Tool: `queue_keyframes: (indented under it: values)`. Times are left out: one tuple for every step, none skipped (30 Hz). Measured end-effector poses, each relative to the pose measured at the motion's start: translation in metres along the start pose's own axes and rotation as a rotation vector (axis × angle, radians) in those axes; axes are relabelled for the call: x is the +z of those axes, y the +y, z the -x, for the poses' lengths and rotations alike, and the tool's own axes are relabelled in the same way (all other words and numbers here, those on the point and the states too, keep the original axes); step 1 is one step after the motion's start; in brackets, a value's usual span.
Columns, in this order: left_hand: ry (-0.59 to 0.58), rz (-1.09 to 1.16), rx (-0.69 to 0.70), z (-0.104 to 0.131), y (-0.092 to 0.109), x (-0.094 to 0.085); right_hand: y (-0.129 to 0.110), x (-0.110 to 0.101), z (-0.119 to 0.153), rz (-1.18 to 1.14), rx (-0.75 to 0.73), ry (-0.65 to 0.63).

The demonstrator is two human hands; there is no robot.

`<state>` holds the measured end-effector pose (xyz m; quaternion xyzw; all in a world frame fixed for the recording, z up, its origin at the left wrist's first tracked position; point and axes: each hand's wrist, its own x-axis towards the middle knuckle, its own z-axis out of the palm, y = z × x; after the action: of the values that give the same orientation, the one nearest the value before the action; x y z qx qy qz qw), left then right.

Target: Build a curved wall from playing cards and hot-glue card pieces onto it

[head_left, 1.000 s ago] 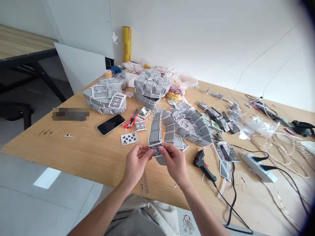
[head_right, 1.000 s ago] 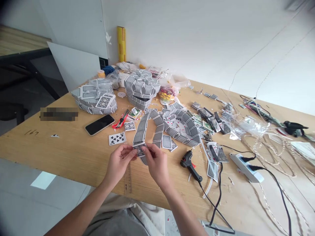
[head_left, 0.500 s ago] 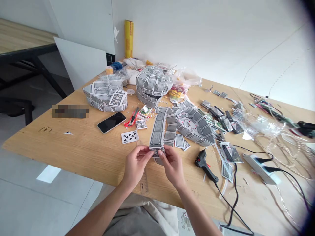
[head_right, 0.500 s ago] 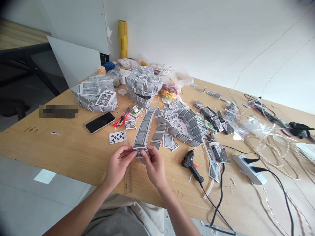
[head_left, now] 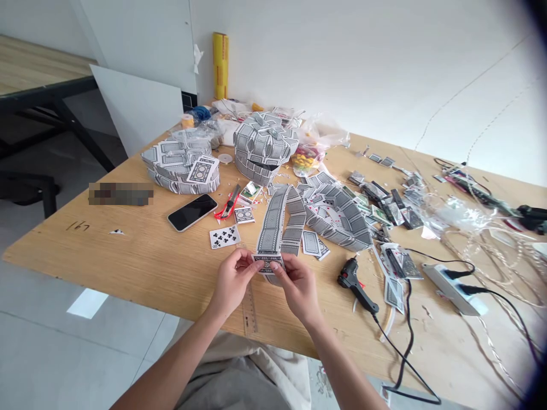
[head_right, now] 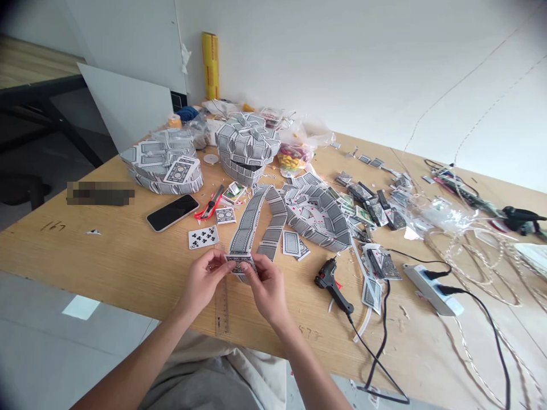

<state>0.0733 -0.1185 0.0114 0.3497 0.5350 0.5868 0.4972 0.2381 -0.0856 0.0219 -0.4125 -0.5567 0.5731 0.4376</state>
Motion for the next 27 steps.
queue_keyframes:
  values:
    - [-0.006, 0.005, -0.005, -0.001, 0.0, -0.001, 0.0, 0.0, 0.0, -0.003, 0.003, 0.001]
    - [-0.006, 0.014, -0.009, -0.001, -0.001, -0.001, -0.001, 0.0, 0.0, -0.005, 0.002, 0.003]
    - [-0.002, 0.027, -0.012, -0.002, -0.001, -0.001, -0.002, 0.0, 0.0, -0.008, 0.0, 0.005]
    - [0.008, 0.04, -0.014, -0.002, -0.001, -0.001, -0.002, 0.0, 0.0, -0.012, -0.003, 0.006]
    - [0.017, 0.052, -0.015, -0.002, -0.002, 0.0, -0.003, 0.001, 0.0, -0.02, -0.006, 0.006]
    - [0.022, 0.06, -0.016, -0.002, -0.002, 0.0, -0.004, 0.001, -0.001, -0.032, -0.005, 0.004]
    - [0.018, 0.064, -0.017, -0.001, -0.001, 0.0, -0.005, 0.001, -0.001, -0.047, -0.002, -0.001]
    - [0.003, 0.062, -0.019, 0.0, -0.001, 0.0, -0.006, 0.001, -0.001, -0.063, 0.002, -0.009]
    - [-0.02, 0.058, -0.022, 0.0, 0.0, 0.0, -0.007, 0.001, -0.001, -0.076, 0.005, -0.018]
    - [-0.046, 0.054, -0.022, 0.001, 0.001, 0.0, -0.008, 0.0, -0.001, -0.083, 0.008, -0.025]
    - [-0.071, 0.051, -0.021, 0.002, 0.002, 0.0, -0.009, 0.0, 0.0, -0.082, 0.01, -0.03]
    - [-0.089, 0.051, -0.016, 0.003, 0.003, 0.0, -0.01, 0.0, 0.0, -0.074, 0.012, -0.031]
    - [-0.104, 0.051, -0.009, 0.004, 0.005, 0.001, -0.012, 0.0, 0.0, -0.062, 0.014, -0.029]
    - [-0.113, 0.054, 0.002, 0.005, 0.006, 0.002, -0.014, 0.0, 0.0, -0.049, 0.014, -0.023]
    - [-0.119, 0.06, 0.014, 0.006, 0.007, 0.003, -0.015, 0.0, 0.001, -0.042, 0.011, -0.016]
    - [-0.123, 0.069, 0.026, 0.006, 0.008, 0.004, -0.017, 0.0, 0.001, -0.044, 0.005, -0.01]
    - [-0.128, 0.081, 0.037, 0.007, 0.008, 0.006, -0.019, 0.0, 0.001, -0.056, -0.003, -0.005]
    - [-0.135, 0.091, 0.046, 0.007, 0.009, 0.008, -0.02, 0.001, 0.001, -0.076, -0.011, -0.001]
    - [-0.14, 0.097, 0.051, 0.007, 0.01, 0.01, -0.021, 0.001, 0.001, -0.101, -0.016, 0.001]
    - [-0.144, 0.095, 0.055, 0.007, 0.011, 0.011, -0.022, 0.002, 0.001, -0.125, -0.015, 0.002]
    - [-0.147, 0.084, 0.061, 0.007, 0.013, 0.013, -0.022, 0.002, 0.001, -0.143, -0.011, 0.006]
    - [-0.151, 0.059, 0.073, 0.007, 0.015, 0.013, -0.023, 0.002, 0.002, -0.155, -0.005, 0.013]
    - [-0.157, 0.019, 0.093, 0.006, 0.017, 0.014, -0.024, 0.001, 0.003, -0.161, 0.001, 0.021]
    - [-0.168, -0.03, 0.125, 0.005, 0.021, 0.013, -0.025, 0.0, 0.005, -0.163, 0.008, 0.028]
    - [-0.189, -0.09, 0.17, 0.004, 0.025, 0.013, -0.026, -0.003, 0.008, -0.16, 0.013, 0.032]
    - [-0.22, -0.165, 0.23, 0.003, 0.03, 0.011, -0.027, -0.006, 0.011, -0.158, 0.017, 0.037]
    - [-0.258, -0.249, 0.304, 0.002, 0.036, 0.01, -0.027, -0.011, 0.015, -0.162, 0.018, 0.045]
